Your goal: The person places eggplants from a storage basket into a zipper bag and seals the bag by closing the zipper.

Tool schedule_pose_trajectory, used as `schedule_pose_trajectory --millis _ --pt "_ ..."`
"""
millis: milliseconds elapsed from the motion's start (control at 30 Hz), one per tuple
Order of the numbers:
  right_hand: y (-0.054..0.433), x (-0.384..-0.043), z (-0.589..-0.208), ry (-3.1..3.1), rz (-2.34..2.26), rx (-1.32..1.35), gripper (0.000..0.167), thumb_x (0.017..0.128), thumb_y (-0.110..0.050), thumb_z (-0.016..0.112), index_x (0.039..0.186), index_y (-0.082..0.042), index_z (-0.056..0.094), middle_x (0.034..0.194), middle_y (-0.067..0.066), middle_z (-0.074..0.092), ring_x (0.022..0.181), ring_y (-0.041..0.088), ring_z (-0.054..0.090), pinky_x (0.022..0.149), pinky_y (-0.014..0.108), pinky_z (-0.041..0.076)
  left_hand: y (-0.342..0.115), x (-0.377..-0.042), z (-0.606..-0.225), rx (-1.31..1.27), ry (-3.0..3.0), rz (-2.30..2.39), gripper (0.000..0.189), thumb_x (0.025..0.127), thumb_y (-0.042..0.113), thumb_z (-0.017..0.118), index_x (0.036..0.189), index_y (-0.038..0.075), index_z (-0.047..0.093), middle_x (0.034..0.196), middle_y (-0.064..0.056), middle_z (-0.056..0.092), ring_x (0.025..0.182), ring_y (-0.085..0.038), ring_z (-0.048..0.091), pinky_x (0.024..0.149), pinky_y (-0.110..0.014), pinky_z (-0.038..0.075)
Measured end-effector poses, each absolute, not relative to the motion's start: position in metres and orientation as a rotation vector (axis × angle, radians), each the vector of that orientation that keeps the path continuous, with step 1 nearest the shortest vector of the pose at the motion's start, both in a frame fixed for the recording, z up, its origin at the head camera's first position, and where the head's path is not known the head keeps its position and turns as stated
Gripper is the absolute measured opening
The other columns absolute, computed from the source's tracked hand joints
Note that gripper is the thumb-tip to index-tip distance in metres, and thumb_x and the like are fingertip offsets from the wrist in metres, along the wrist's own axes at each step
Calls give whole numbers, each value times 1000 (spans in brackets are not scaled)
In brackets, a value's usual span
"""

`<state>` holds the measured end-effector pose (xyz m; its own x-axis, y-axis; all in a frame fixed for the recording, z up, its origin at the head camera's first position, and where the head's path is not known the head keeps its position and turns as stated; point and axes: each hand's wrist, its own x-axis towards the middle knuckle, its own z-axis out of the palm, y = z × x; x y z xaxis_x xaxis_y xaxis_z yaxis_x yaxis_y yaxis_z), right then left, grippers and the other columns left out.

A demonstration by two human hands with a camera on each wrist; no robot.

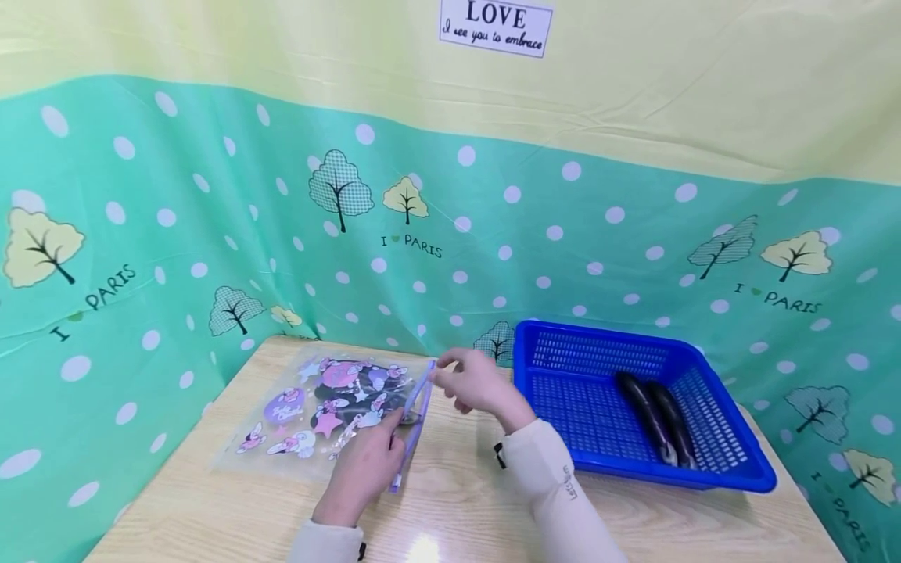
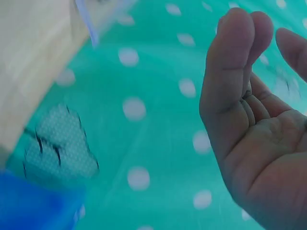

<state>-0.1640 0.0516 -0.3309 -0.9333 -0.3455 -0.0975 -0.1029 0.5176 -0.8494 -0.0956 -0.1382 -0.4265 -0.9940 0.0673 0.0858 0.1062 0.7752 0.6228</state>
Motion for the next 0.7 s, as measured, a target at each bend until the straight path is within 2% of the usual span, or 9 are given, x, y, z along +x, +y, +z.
schedule_pose_trajectory --millis 233,333,467,700 --pt "101 -174 -308 2545 -1513 -377 31 100 -22 63 126 -4 66 87 10 67 72 26 65 69 40 58 -137 -96 -428 -126 -2902 -1012 52 95 13 55 146 4 53 54 3 42 44 -12 39 43 -31 37" --pt "124 -181 -305 2600 -1490 -373 34 101 -25 62 130 -6 64 95 10 69 82 28 67 75 44 58 -136 -96 -429 -122 -2903 -1016 52 95 13 54 146 4 53 54 3 41 44 -12 39 43 -32 37" --pt "156 -190 -307 2691 -1432 -335 39 102 -28 60 134 -5 61 109 15 69 96 33 67 81 46 56 -136 -96 -429 -116 -2912 -1023 52 95 14 54 146 5 53 54 2 42 44 -13 39 44 -32 37" --pt "209 -205 -319 2856 -1224 -152 52 104 -34 56 144 -2 51 126 23 60 110 38 59 86 53 51 -135 -95 -428 -124 -2914 -1021 52 95 13 55 146 5 53 56 1 42 46 -14 40 45 -32 37"
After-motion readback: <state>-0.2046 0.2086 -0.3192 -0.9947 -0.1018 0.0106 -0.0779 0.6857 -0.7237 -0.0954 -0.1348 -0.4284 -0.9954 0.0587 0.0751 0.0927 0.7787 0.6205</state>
